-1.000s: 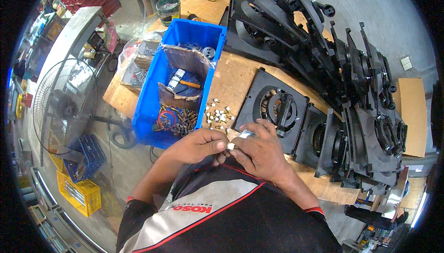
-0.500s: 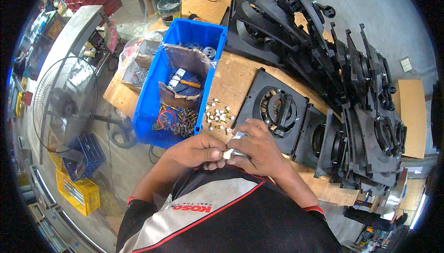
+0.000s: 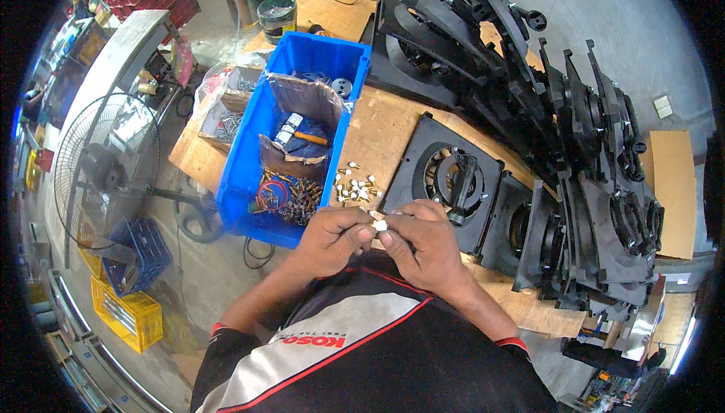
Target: The person repeatedly picks small white cylindrical components from a blue bin and places them into holes on a black plastic frame on the table. The person handles the components one at a time and continues the process throughout the clip.
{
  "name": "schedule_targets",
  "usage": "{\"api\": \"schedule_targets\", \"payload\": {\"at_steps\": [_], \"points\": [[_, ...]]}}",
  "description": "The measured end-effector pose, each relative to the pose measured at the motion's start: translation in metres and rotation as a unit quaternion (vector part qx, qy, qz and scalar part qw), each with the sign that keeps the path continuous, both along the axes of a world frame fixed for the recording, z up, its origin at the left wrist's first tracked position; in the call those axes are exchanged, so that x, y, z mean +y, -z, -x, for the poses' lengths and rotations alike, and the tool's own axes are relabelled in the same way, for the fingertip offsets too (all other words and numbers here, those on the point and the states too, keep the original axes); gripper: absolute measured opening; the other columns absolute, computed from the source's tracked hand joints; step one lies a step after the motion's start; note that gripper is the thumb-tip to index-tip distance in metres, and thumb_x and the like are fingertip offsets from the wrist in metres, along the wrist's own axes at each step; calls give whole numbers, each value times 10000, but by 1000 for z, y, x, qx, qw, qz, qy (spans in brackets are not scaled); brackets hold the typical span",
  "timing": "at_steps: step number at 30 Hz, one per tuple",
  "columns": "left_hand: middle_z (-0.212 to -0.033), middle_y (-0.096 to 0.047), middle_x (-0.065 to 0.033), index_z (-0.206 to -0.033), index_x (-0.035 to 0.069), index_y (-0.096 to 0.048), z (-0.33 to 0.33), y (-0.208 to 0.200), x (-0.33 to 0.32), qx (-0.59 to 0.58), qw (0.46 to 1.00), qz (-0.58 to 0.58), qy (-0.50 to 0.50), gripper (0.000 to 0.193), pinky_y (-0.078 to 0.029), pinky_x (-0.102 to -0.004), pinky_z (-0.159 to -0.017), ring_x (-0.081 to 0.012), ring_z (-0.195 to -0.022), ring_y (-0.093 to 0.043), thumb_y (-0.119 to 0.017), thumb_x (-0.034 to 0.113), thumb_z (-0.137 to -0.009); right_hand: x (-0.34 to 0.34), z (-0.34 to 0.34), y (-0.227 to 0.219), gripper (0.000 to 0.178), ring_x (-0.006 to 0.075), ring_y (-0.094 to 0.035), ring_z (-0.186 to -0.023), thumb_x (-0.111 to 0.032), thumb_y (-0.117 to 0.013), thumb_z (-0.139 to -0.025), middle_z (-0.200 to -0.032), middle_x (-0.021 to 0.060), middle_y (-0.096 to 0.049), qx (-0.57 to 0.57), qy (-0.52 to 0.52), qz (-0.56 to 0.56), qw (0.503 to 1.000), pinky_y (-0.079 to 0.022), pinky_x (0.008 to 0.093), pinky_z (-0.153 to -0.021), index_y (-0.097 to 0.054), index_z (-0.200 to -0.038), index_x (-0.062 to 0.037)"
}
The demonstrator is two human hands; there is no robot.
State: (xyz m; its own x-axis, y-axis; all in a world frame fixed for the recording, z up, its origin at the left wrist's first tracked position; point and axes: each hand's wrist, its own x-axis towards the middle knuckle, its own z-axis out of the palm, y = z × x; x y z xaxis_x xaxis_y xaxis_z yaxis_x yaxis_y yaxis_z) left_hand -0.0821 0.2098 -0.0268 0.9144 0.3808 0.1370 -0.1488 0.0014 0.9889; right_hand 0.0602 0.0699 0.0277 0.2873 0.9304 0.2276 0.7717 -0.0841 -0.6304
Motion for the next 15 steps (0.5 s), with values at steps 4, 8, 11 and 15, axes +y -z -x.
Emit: {"api": "schedule_targets", "payload": {"at_steps": [4, 8, 11, 15], "points": [[-761, -652, -144, -938, 13, -680, -4, 4, -5, -25, 964, -236, -120, 273, -471, -367, -564, -290, -628, -630, -644, 283, -935, 3, -2, -1, 199, 328, -625, -836, -202, -646, -907, -884, 151, -659, -12, 2, -24, 1000, -450, 413, -799, -688, -948, -12], [-844, -669, -164, -1003, 17, -688, -2, -3, -6, 13, 931, -335, -142, 264, -499, -394, -621, -334, -720, -660, -662, 262, -909, 2, -3, 1, 185, 327, -622, -833, -191, -642, -913, -888, 146, -662, -2, 5, -32, 999, -450, 414, -803, -679, -949, -13], [-885, -682, -168, -1087, 26, -685, -5, -19, -2, 62, 954, -280, -90, 277, -521, -410, -668, -349, -791, -675, -652, 234, -908, -1, -9, 10, 179, 330, -622, -840, -184, -644, -912, -890, 143, -664, -2, 3, -7, 1000, -450, 413, -814, -674, -949, -11], [-937, -692, -174, -1200, 45, -655, -6, -13, -2, 54, 955, -288, -55, 331, -543, -429, -720, -360, -855, -685, -630, 206, -911, -5, -9, 11, 169, 333, -624, -862, -172, -638, -908, -882, 139, -663, -32, -13, 42, 999, -447, 418, -829, -668, -949, -10]]}}
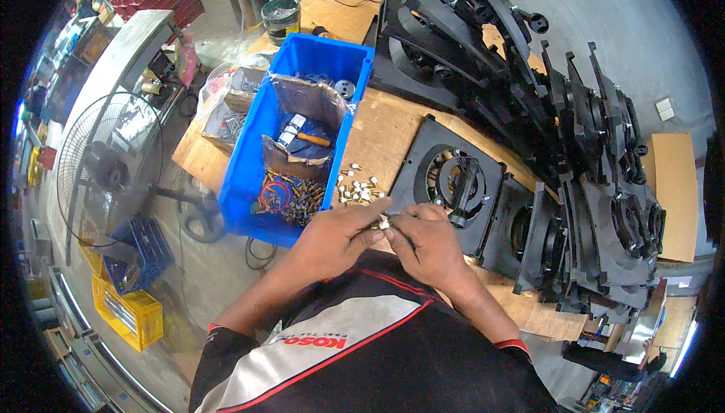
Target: The person repeatedly picks small white cylindrical components from a blue bin and places them into holes on a black plastic frame on the table. The person handles the components one at a time and continues the process throughout the clip.
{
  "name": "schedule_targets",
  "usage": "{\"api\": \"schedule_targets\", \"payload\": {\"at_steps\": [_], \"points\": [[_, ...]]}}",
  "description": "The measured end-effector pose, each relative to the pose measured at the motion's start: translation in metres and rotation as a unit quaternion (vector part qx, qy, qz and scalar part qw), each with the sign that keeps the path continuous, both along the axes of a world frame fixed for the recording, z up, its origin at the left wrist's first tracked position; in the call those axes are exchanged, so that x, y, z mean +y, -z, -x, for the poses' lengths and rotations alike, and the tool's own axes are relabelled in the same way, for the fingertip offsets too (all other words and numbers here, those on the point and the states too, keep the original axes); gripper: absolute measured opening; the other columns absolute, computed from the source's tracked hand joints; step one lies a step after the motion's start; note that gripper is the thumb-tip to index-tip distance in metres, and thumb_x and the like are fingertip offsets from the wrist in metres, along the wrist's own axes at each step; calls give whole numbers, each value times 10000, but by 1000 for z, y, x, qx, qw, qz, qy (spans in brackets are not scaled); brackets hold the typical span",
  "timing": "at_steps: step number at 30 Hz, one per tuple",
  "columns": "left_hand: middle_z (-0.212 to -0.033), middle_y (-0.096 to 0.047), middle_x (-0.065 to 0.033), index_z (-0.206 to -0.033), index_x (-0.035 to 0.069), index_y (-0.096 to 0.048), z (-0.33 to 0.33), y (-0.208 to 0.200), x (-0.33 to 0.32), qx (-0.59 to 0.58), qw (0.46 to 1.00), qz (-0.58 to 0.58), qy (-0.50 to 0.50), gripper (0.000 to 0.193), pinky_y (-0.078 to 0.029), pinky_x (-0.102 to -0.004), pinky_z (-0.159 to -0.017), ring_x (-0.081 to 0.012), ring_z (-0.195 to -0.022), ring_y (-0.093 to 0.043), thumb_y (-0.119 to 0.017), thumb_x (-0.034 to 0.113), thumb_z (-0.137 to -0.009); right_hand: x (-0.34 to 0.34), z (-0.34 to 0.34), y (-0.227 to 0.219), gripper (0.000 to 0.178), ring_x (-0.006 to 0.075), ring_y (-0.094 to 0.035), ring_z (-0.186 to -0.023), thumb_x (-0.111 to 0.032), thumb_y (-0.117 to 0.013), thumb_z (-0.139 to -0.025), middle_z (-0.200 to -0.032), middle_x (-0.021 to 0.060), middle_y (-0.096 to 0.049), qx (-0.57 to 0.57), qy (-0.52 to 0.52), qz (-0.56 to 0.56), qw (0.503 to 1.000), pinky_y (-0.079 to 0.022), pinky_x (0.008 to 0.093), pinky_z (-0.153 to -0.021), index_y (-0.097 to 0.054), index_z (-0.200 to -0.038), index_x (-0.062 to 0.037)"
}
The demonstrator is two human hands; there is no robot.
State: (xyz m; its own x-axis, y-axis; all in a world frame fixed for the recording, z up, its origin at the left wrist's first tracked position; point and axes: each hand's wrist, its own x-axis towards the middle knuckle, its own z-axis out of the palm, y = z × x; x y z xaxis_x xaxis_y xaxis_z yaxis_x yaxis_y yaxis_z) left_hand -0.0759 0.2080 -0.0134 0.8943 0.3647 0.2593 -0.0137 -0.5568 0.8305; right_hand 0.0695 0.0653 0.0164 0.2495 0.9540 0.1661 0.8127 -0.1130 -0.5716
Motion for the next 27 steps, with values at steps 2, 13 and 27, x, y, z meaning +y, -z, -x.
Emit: {"api": "schedule_targets", "payload": {"at_steps": [2, 13, 27], "points": [[-956, -692, -177, -1224, 42, -634, 1, 6, 2, 19, 998, -53, 28, 351, -543, -442, -714, -360, -848, -686, -622, 195, -907, -1, 0, 2, 167, 337, -622, -849, -168, -628, -911, -861, 142, -658, -14, -11, 13, 1000, -449, 424, -816, -663, -944, -8], [-811, -673, -166, -1063, 33, -621, 12, 52, -38, 77, 988, -129, -46, 217, -528, -466, -620, -355, -727, -675, -588, 189, -916, -15, 3, 54, 274, 278, -638, -701, -240, -532, -961, -790, 202, -658, 220, 28, 172, 960, -478, 419, -670, -632, -959, 15], [-840, -669, -217, -1076, 38, -607, -26, 29, -90, 64, 977, -159, -128, 209, -507, -515, -651, -408, -767, -664, -565, 192, -941, -59, -19, 35, 154, 369, -599, -747, -203, -636, -850, -731, 171, -625, -100, 11, -23, 995, -421, 498, -695, -683, -812, -61]]}}
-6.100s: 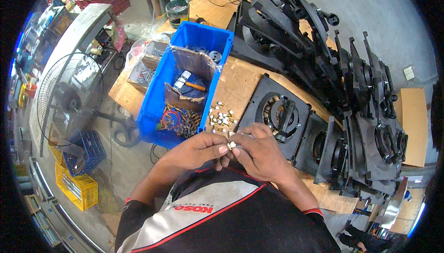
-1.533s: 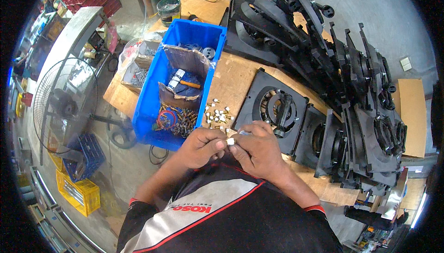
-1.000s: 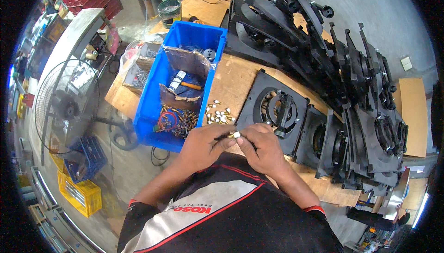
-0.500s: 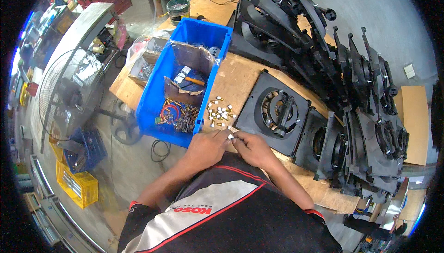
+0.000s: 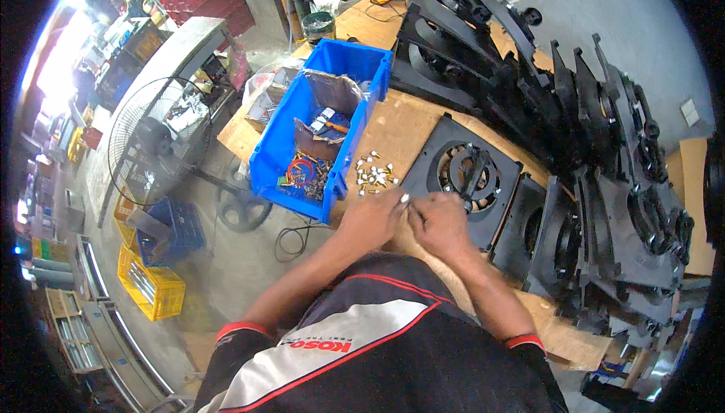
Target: The person repeatedly picks small white cylindrical components from a blue bin and places them into holes on a black plastic frame on the table. The person handles the components one at a time and continues the process throughout the clip.
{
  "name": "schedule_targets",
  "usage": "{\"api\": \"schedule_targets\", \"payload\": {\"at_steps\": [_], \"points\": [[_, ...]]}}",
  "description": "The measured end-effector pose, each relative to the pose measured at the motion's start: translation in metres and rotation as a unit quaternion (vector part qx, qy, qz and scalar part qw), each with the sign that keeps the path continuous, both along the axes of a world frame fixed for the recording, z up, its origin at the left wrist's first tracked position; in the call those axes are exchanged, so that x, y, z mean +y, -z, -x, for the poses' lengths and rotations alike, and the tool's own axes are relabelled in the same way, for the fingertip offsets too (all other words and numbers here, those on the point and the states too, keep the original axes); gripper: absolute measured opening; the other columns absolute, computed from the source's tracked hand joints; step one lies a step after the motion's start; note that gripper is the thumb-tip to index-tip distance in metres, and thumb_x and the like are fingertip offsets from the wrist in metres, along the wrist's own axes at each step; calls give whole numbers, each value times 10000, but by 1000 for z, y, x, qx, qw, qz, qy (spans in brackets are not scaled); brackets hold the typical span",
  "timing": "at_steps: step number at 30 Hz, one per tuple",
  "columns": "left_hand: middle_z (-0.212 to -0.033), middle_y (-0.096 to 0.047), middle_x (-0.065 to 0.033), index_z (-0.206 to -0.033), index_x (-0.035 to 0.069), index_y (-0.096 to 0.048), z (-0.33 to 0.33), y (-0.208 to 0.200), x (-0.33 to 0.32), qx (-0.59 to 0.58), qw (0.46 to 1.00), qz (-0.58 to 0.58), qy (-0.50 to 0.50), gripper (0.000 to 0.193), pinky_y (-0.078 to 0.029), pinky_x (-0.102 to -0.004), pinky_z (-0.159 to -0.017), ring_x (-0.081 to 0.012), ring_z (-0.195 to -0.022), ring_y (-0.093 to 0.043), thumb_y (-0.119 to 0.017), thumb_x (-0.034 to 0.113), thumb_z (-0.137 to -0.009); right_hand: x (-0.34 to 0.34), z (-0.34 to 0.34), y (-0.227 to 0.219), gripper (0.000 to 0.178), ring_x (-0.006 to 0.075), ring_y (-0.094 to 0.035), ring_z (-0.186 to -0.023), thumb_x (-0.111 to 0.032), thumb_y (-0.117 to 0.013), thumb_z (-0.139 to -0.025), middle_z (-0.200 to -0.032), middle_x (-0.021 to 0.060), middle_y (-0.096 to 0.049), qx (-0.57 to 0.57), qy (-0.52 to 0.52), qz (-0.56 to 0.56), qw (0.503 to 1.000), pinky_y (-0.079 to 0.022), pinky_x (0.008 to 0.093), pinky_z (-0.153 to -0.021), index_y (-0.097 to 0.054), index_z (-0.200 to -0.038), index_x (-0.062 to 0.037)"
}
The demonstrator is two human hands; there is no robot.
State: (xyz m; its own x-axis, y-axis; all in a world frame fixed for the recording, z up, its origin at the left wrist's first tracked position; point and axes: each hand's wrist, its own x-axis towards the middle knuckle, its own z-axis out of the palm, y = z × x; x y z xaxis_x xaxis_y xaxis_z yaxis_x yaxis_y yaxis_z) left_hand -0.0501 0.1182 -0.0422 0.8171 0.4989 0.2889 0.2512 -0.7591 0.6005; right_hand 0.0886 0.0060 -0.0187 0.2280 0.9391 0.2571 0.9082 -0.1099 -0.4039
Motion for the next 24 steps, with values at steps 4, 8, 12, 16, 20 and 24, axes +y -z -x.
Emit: {"api": "schedule_targets", "payload": {"at_steps": [4, 8, 12, 16, 20, 24], "points": [[-847, -667, -243, -1010, 31, -610, -42, -48, 3, -65, 997, -15, 33, 187, -510, -514, -680, -419, -806, -659, -546, 195, -946, -8, -29, -45, 144, 366, -594, -758, -184, -638, -828, -740, 160, -628, -70, 29, -63, 995, -428, 485, -716, -654, -775, -51], [-870, -687, -229, -1100, 34, -661, -70, -59, 21, 37, 996, -75, -15, 246, -524, -509, -751, -424, -844, -669, -567, 174, -921, -32, -27, -79, 173, 348, -608, -807, -223, -651, -820, -760, 154, -638, -13, -26, 97, 995, -426, 474, -749, -661, -752, -64], [-851, -695, -217, -972, 38, -698, -63, -29, 70, 120, 985, -81, -95, 199, -539, -494, -783, -407, -872, -679, -587, 186, -897, -64, 40, -72, 167, 325, -645, -886, -219, -642, -843, -866, 147, -679, 115, -154, -45, 980, -452, 449, -864, -722, -865, -73], [-884, -705, -213, -948, 28, -709, -53, 15, 57, 191, 976, -82, -69, 202, -550, -491, -791, -388, -890, -690, -603, 181, -869, -77, -8, 1, 212, 358, -644, -901, -228, -615, -875, -881, 162, -690, 134, 16, -52, 990, -470, 467, -842, -716, -946, -55], [-956, -697, -207, -985, 32, -710, -40, 121, 71, 281, 952, -108, -61, 231, -556, -485, -791, -398, -873, -684, -648, 214, -858, -114, -17, 51, 258, 388, -647, -899, -259, -578, -908, -896, 199, -689, 172, 29, 36, 984, -493, 489, -831, -706, -980, -46], [-1036, -678, -206, -1037, 30, -698, -35, 151, 66, 281, 949, -61, -132, 230, -543, -482, -842, -374, -965, -667, -617, 130, -847, -146, -10, 91, 274, 399, -654, -894, -279, -575, -917, -927, 204, -695, 229, 59, 91, 967, -516, 476, -800, -712, -969, -47]]}}
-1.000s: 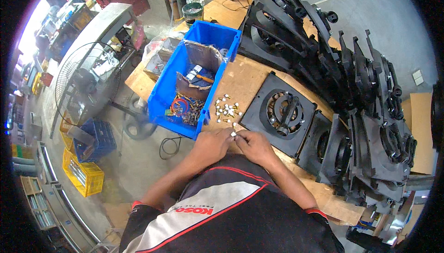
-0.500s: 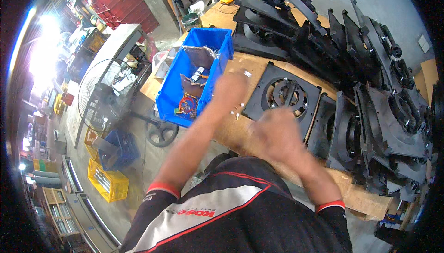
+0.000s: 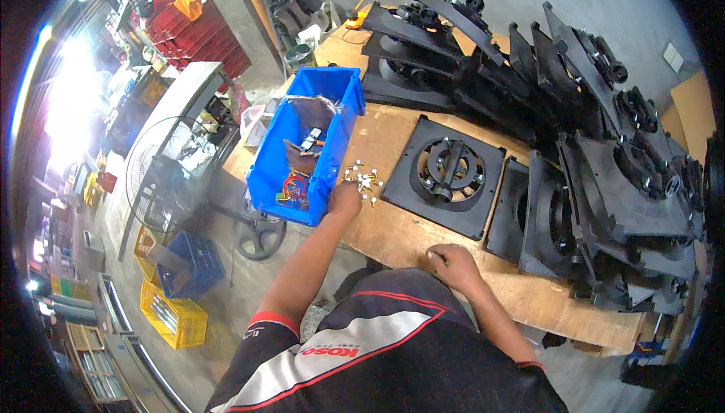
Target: The person repeatedly picks small white cylindrical components from a blue bin and places them into holes on a black plastic frame on the table. The person handles the components one at a time and continues the process throughout the clip.
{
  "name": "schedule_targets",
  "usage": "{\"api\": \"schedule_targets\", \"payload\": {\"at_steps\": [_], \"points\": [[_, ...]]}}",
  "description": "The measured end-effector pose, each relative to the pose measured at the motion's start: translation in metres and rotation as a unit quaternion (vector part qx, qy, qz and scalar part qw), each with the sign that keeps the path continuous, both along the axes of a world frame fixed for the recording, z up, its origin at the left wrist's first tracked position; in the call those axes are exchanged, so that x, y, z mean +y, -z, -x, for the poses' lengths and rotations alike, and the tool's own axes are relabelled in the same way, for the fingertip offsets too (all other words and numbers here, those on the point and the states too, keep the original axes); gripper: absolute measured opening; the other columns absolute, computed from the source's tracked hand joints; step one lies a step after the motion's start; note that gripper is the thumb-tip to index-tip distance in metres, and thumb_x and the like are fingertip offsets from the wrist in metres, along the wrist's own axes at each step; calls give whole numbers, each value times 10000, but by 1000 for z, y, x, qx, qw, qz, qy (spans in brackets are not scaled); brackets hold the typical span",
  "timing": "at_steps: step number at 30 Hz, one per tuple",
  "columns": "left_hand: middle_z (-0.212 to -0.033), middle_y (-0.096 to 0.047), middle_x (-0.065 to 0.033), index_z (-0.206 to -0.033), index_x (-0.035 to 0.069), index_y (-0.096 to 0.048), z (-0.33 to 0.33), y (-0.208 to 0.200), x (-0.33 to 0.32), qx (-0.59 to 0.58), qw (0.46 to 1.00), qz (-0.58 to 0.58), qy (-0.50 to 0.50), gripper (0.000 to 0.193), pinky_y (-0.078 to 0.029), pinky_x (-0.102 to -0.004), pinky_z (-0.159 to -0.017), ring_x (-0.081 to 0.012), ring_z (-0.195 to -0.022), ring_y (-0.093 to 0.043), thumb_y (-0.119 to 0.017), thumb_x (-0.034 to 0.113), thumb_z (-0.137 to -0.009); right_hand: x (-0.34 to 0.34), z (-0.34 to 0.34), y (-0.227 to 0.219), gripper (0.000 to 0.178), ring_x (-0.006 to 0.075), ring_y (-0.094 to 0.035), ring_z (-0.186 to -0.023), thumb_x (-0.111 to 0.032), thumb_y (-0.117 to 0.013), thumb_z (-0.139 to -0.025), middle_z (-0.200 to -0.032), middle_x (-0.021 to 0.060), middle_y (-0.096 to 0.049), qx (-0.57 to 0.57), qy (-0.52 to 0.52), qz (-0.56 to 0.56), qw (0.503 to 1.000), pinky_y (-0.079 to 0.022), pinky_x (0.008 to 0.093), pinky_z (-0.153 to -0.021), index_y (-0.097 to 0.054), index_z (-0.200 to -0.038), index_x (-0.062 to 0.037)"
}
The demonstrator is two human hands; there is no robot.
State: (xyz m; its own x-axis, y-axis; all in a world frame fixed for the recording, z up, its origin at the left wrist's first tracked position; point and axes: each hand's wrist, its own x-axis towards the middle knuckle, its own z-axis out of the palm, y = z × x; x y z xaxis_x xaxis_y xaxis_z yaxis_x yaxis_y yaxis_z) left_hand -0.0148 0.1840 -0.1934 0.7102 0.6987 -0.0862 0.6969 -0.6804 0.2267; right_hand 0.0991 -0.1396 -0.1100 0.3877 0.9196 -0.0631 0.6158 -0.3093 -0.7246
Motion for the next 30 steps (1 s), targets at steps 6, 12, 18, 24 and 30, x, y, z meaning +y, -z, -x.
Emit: {"api": "schedule_targets", "payload": {"at_steps": [6, 12, 18, 24, 30], "points": [[-1221, -600, -206, -1104, 53, -682, 15, -8, -25, -142, 987, -78, 16, 267, -505, -438, -931, -349, -1131, -580, -604, 65, -848, -16, 4, 11, 290, 380, -671, -891, -306, -599, -921, -935, 202, -705, 77, 58, 21, 995, -525, 443, -805, -726, -988, -54], [-894, -693, -150, -1006, 38, -698, 73, -119, -58, -376, 923, -35, -77, 190, -542, -429, -762, -321, -821, -682, -672, 127, -840, -34, -19, 49, 264, 364, -689, -819, -286, -622, -909, -881, 202, -708, 85, 102, 28, 991, -539, 429, -765, -738, -1000, -68], [-927, -718, -183, -961, 43, -730, 145, -110, 54, -190, 952, -85, -226, 197, -550, -442, -783, -343, -887, -703, -669, 148, -806, -26, -25, 41, 281, 381, -688, -850, -301, -608, -904, -898, 204, -712, 53, 35, 87, 994, -536, 453, -781, -745, -1000, -75], [-997, -723, -195, -959, 58, -752, 147, -65, 101, 143, 975, -121, -119, 220, -567, -445, -810, -340, -939, -708, -656, 173, -798, -11, -38, 21, 297, 379, -681, -903, -309, -588, -915, -944, 208, -710, 20, -12, 77, 997, -529, 449, -815, -736, -1019, -73], [-1041, -735, -150, -984, 99, -769, 115, -32, 118, 210, 959, -74, -177, 223, -580, -436, -778, -293, -966, -717, -607, 203, -872, -11, -39, 24, 287, 388, -671, -904, -294, -580, -926, -948, 209, -707, 36, -3, 50, 998, -518, 450, -817, -724, -990, -55]]}}
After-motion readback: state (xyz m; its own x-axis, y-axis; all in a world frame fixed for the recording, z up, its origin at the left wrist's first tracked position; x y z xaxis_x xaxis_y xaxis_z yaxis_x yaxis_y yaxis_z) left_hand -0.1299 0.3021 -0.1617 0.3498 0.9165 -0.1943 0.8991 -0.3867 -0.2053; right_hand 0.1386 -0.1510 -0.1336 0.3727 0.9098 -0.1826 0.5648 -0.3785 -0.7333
